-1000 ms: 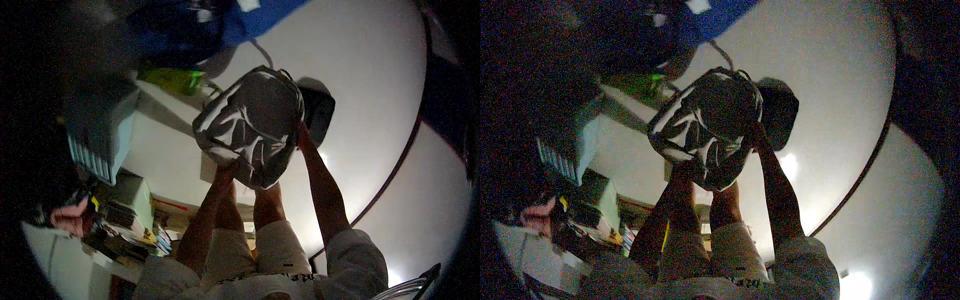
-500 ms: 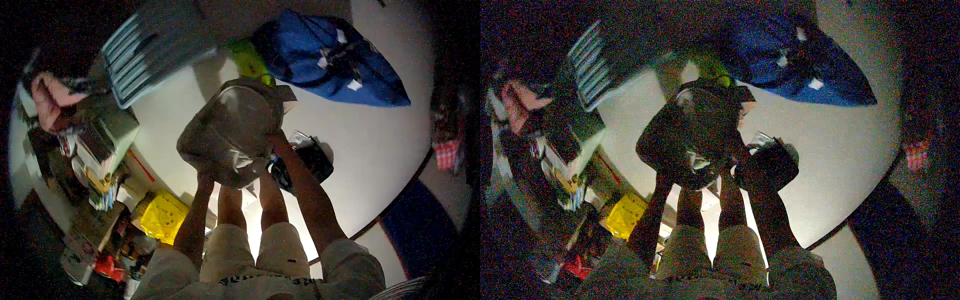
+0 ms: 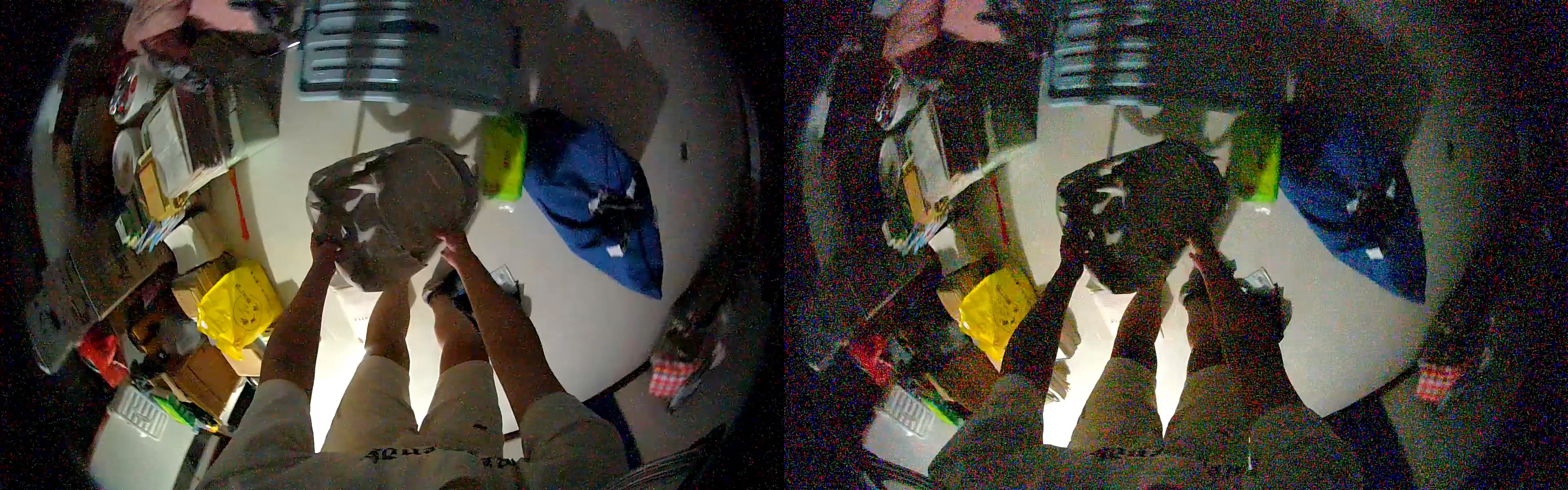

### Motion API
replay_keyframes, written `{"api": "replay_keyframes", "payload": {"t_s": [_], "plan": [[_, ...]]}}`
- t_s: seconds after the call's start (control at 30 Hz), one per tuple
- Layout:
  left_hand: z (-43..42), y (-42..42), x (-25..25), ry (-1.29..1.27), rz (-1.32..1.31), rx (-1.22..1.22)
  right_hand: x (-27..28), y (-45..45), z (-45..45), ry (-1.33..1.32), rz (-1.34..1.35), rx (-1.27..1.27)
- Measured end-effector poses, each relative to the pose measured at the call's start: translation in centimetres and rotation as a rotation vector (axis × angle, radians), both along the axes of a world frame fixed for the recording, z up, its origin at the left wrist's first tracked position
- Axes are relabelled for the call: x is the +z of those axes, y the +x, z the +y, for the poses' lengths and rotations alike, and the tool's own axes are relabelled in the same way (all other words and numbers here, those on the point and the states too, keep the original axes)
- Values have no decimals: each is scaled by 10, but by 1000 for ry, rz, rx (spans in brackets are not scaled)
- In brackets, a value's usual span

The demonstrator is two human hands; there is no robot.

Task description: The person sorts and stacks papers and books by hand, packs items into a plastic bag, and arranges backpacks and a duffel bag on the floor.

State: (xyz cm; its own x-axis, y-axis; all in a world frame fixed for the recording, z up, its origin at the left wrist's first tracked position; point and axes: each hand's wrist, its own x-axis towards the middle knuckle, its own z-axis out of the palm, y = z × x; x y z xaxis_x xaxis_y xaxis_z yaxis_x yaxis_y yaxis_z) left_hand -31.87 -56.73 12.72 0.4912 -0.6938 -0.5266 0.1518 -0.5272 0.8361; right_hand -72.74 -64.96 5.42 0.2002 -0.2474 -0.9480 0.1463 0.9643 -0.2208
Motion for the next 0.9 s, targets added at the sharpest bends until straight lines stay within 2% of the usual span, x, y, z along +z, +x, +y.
{"api": "replay_keyframes", "payload": {"t_s": [0.03, 0.07, 0.1, 0.13, 0.17, 0.2, 0.23, 0.27, 0.3, 0.33, 0.37, 0.4, 0.43, 0.5, 0.53, 0.57, 0.6, 0.63, 0.67, 0.7, 0.73, 0.77, 0.8, 0.83, 0.9], "plan": [[2, -1, -11, -59, -15, -7, 1, -6, -2, -200, -3, 393], [-5, 2, -2, -6, 43, 14, 16, 2, -8, -398, -15, 783], [-9, 6, 1, 49, 100, 37, 28, 9, -7, -445, -184, 524], [-15, 10, 8, 103, 156, 61, 44, 18, -20, -447, -196, 546], [-20, 11, -1, -9, 73, -36, 50, 23, -29, -698, 51, 983], [-22, 11, -7, -10, 102, -20, 57, 25, -33, -945, 319, 1407], [-36, 9, 7, -10, 131, -3, 1, 4, -12, -905, 181, 1262], [-49, 6, 20, -10, 160, 14, 10, 13, -25, -907, 167, 1276], [-63, 1, 29, 137, 177, 84, 36, 21, -44, -957, 288, 1512], [-57, 2, 13, 194, 149, 99, 30, 15, -39, -1007, 420, 1734], [-58, 3, 9, 251, 122, 114, 32, 25, -51, -1014, 412, 1748], [-58, 4, 2, 308, 99, 129, 36, 30, -55, -686, 138, 1115], [-59, 4, 6, 170, 136, 136, 33, 26, -52, -337, -97, 477], [-66, 1, 29, 72, 332, 281, 29, 12, -43, 17, -286, -168], [-55, 1, 29, 67, 342, 279, 27, 6, -39, -324, -88, 124], [-37, 7, 26, 83, 320, 189, 41, 9, -47, -502, 4, 277], [-32, 2, 39, 86, 355, 211, 55, 12, -55, -675, 124, 422], [-27, -3, 51, 90, 390, 234, 100, 22, -71, -615, 119, 308], [-24, -14, 75, 87, 485, 368, 170, 46, -91, -505, 82, 81], [-13, -22, 90, 168, 410, 261, 246, 73, -115, -408, 54, -159], [-2, -30, 103, 245, 331, 152, 253, 66, -119, -425, 59, -161], [8, -44, 113, 118, 496, 325, 255, 54, -125, -513, 236, 56], [12, -56, 119, -9, 662, 496, 259, 41, -136, -561, 294, 173], [-3, -65, 145, 53, 424, 296, 261, 27, -146, -609, 355, 287], [-31, -74, 169, 78, -103, -163, 305, 41, -193, -651, 270, 183]]}}
